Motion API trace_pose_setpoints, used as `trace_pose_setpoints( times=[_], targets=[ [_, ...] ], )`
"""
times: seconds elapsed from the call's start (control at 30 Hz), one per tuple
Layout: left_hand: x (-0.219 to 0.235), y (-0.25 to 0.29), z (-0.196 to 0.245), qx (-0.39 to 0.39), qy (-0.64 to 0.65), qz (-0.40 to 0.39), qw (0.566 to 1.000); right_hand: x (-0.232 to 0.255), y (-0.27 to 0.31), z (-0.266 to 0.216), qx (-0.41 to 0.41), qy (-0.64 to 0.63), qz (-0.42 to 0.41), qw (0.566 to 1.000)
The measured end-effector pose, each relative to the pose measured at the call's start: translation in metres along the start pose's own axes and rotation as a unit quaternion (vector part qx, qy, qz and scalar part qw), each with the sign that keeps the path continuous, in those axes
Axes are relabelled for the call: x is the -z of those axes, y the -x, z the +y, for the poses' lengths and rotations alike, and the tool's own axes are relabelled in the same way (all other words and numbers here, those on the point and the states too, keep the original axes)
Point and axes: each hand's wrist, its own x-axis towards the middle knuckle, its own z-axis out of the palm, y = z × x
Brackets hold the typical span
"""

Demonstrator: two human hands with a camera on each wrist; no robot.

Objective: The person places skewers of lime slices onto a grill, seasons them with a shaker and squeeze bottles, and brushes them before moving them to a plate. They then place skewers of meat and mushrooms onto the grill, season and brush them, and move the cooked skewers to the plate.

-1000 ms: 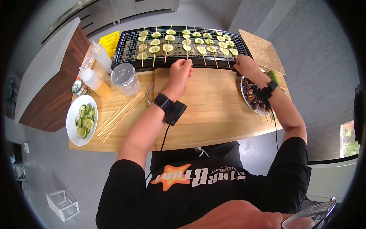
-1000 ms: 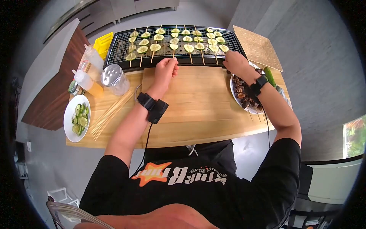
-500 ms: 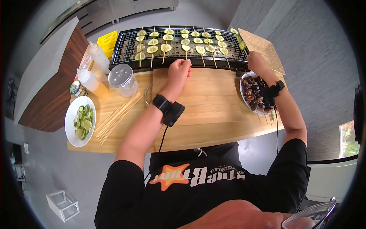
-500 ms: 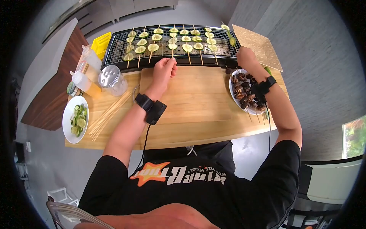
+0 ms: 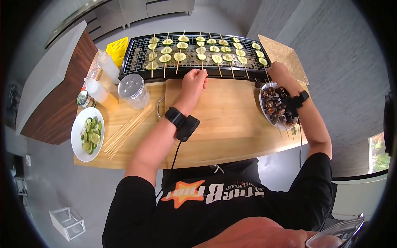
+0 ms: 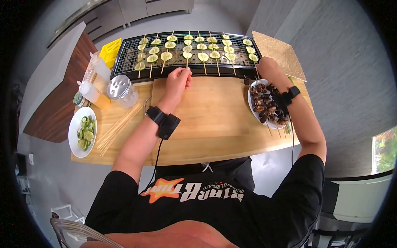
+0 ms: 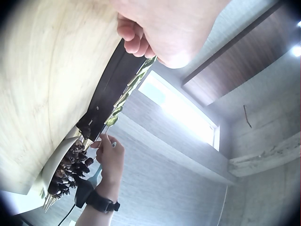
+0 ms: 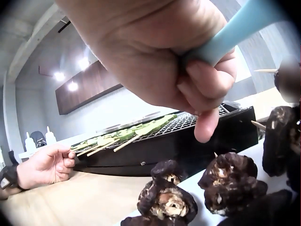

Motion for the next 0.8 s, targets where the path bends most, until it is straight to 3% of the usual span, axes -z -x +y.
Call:
trace_pose_setpoints(
  times=[0.1, 0.17, 0.27, 0.37, 0.47, 0.57, 0.67, 0.8],
  targets=[
    [0.001, 0.001, 0.000, -0.013, -0.006, 0.000, 1.000, 0.033, -0.010, 0.009, 0.055, -0.080, 0.074, 0.993],
    [0.001, 0.002, -0.002, -0.014, -0.011, 0.001, 1.000, 0.084, 0.009, -0.023, -0.015, -0.306, 0.169, 0.937],
    [0.001, 0.001, -0.004, -0.004, -0.017, 0.002, 1.000, 0.094, -0.009, -0.009, 0.117, -0.389, 0.314, 0.858],
    [0.001, 0.001, -0.001, -0.007, -0.025, 0.000, 1.000, 0.095, -0.014, -0.020, 0.067, -0.314, 0.338, 0.885],
    [0.003, 0.002, -0.002, -0.017, -0.038, -0.004, 0.999, 0.084, -0.029, -0.018, -0.027, -0.268, 0.278, 0.922],
    [0.001, 0.001, 0.000, -0.010, -0.034, 0.000, 0.999, 0.067, -0.050, -0.009, -0.075, -0.304, 0.287, 0.905],
    [-0.001, 0.002, 0.003, -0.004, -0.021, 0.012, 1.000, 0.043, -0.072, -0.004, -0.047, -0.456, 0.301, 0.836],
    [-0.002, 0.001, 0.000, -0.005, -0.013, 0.012, 1.000, 0.018, -0.081, 0.007, -0.067, -0.363, 0.251, 0.895]
  ],
)
